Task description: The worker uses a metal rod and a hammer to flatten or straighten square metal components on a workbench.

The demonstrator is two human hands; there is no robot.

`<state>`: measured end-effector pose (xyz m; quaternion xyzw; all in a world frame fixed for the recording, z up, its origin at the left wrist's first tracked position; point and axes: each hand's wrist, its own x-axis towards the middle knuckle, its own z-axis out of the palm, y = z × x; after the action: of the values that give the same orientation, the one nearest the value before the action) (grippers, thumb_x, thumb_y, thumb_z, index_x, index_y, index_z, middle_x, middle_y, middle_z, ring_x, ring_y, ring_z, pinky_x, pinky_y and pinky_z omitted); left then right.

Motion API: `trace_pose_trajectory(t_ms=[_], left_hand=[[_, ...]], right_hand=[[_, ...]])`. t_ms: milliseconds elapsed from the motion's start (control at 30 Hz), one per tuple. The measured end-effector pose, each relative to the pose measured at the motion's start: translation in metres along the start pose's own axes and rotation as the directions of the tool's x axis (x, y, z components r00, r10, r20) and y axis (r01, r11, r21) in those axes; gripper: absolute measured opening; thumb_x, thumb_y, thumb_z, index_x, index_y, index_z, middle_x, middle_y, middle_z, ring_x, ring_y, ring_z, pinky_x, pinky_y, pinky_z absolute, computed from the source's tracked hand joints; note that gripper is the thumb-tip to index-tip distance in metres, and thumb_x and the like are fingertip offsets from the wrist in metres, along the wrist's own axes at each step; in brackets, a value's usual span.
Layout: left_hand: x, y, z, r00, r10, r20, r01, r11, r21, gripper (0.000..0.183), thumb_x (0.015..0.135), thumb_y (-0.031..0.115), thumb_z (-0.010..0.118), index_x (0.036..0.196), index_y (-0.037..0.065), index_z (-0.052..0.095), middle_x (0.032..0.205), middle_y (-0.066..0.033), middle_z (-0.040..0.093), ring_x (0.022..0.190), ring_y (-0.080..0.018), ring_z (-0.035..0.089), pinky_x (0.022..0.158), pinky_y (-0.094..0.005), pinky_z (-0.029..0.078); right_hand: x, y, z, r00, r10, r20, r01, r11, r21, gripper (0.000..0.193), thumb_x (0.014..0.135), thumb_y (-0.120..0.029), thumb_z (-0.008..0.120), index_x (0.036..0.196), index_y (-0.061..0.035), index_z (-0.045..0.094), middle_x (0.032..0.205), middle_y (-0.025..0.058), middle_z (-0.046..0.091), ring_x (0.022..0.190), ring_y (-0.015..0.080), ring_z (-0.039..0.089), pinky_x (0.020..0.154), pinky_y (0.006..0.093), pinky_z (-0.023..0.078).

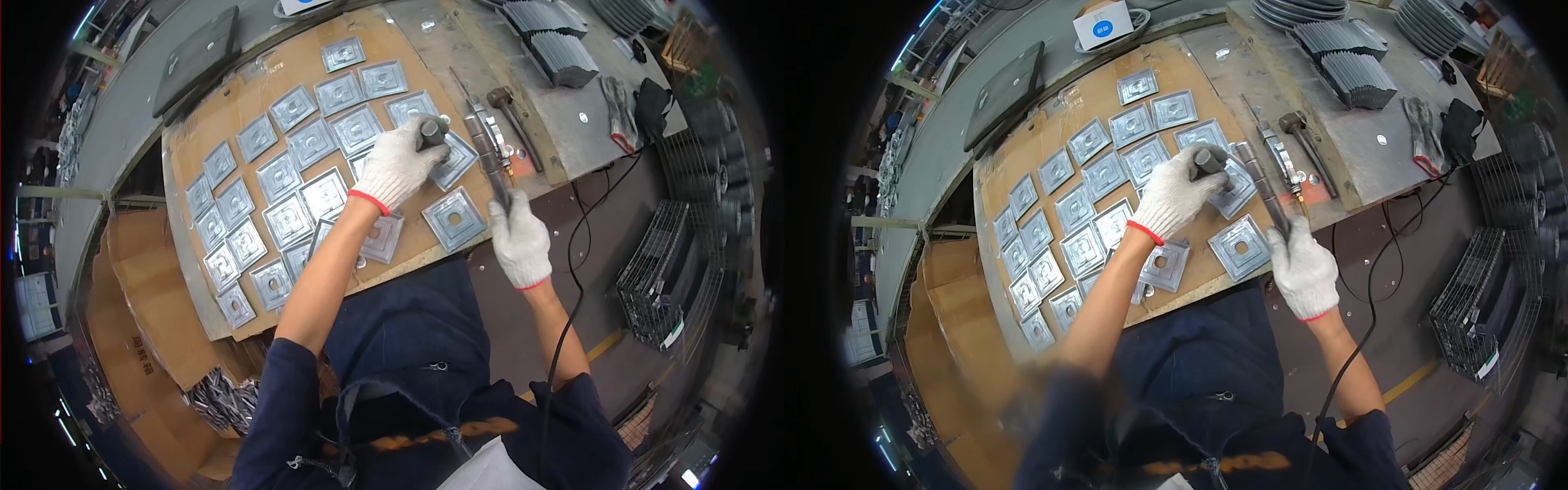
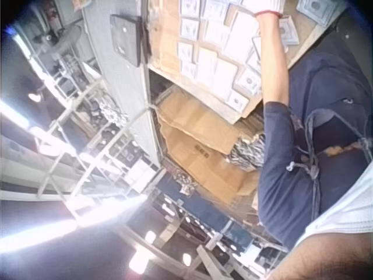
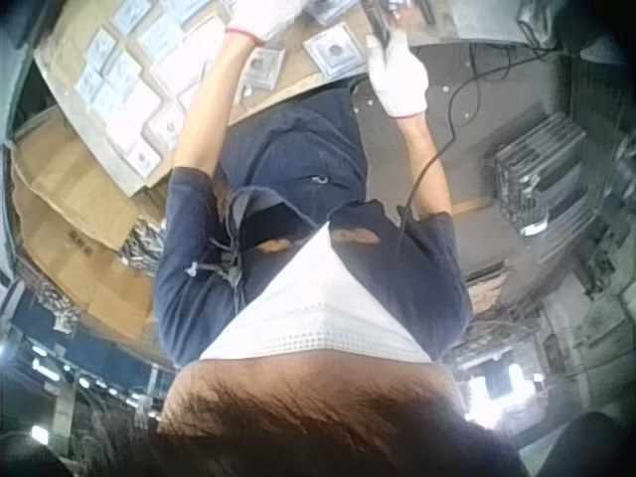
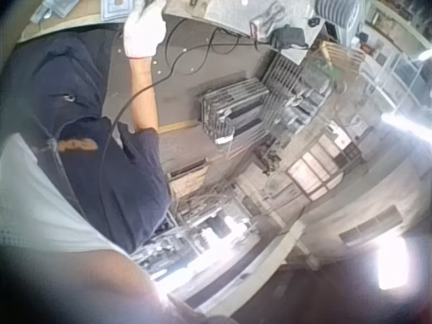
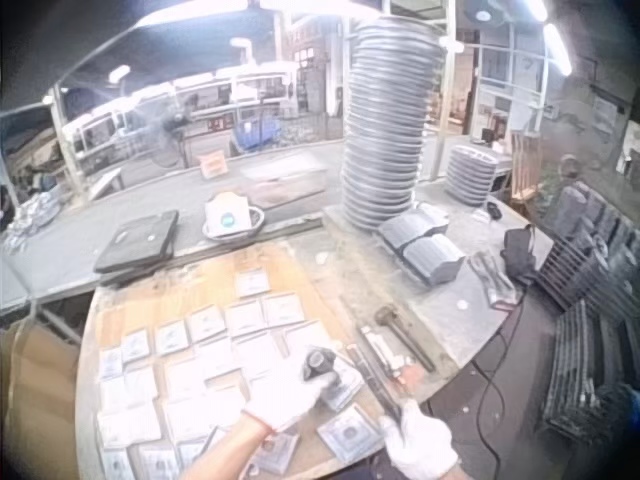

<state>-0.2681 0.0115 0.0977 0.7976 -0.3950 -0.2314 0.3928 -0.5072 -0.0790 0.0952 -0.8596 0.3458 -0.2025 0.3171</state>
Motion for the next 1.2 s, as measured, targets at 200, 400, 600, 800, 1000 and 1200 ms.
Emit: trace_pose_trajectory(t_ms=[200,400,600,800,1000,1200], left_hand=[[-0.002,0.008,-0.009,0.998,0.028,-0.047,-0.031,0.998,-0.055,0.045,0.093,0.032,0.083,0.131,0.009,0.072,0.1,-0.0152,0.08,0.084,-0.0238,0.076,0.081,-0.0378,0.061],[-0.01,0.014,-0.003,0.978,0.192,0.082,-0.193,0.981,0.009,0.034,0.098,0.017,0.08,0.131,0.012,0.072,0.118,-0.0147,0.08,0.108,-0.0302,0.079,0.094,-0.0376,0.061],[-0.003,0.02,-0.017,0.996,0.088,-0.013,-0.088,0.994,0.059,0.037,0.096,0.023,0.083,0.129,0.01,0.072,0.113,-0.0126,0.081,0.101,-0.0231,0.079,0.092,-0.0353,0.061],[-0.021,-0.003,-0.044,0.978,-0.126,-0.165,0.118,0.991,-0.056,0.039,0.096,0.023,0.081,0.127,0.003,0.072,0.099,-0.0119,0.08,0.09,-0.0201,0.078,0.088,-0.0335,0.06],[-0.042,-0.033,-0.045,0.937,-0.235,-0.259,0.191,0.964,-0.185,0.039,0.096,0.019,0.081,0.124,-0.005,0.07,0.092,-0.0098,0.079,0.086,-0.0161,0.075,0.081,-0.0311,0.06],[-0.048,-0.044,-0.024,0.92,-0.298,-0.256,0.203,0.918,-0.342,0.032,0.098,0.014,0.081,0.12,-0.005,0.068,0.093,-0.0105,0.08,0.084,-0.014,0.076,0.08,-0.0303,0.062]], right_hand=[[0.009,0.002,0.003,0.979,0.13,0.155,-0.095,0.972,-0.216,0.038,0.109,-0.041,0.061,0.114,-0.0031,0.059,0.075,0.0279,0.071,0.077,0.0503,0.073,0.069,0.0583,0.058],[0.046,-0.017,0.001,0.965,0.123,0.232,-0.031,0.931,-0.365,0.041,0.11,-0.044,0.058,0.112,-0.0028,0.061,0.08,0.0302,0.072,0.079,0.0525,0.073,0.072,0.0612,0.057],[0.033,-0.019,-0.005,0.969,0.175,0.174,-0.126,0.958,-0.259,0.042,0.11,-0.045,0.058,0.121,-0.0053,0.062,0.081,0.0309,0.072,0.082,0.0522,0.073,0.073,0.0608,0.056],[0.03,0.032,0.016,0.985,0.159,0.064,-0.149,0.979,-0.141,0.043,0.11,-0.045,0.059,0.126,-0.0052,0.064,0.09,0.0314,0.073,0.089,0.0533,0.072,0.078,0.0617,0.055],[0.039,0.065,0.042,0.987,0.148,0.062,-0.142,0.985,-0.102,0.048,0.111,-0.05,0.055,0.126,-0.006,0.065,0.093,0.0318,0.074,0.092,0.0542,0.072,0.08,0.0625,0.055],[0.034,0.073,0.052,0.988,0.157,-0.007,-0.155,0.969,-0.194,0.047,0.11,-0.051,0.056,0.127,-0.0076,0.066,0.09,0.0296,0.075,0.087,0.0524,0.073,0.077,0.0622,0.056]])
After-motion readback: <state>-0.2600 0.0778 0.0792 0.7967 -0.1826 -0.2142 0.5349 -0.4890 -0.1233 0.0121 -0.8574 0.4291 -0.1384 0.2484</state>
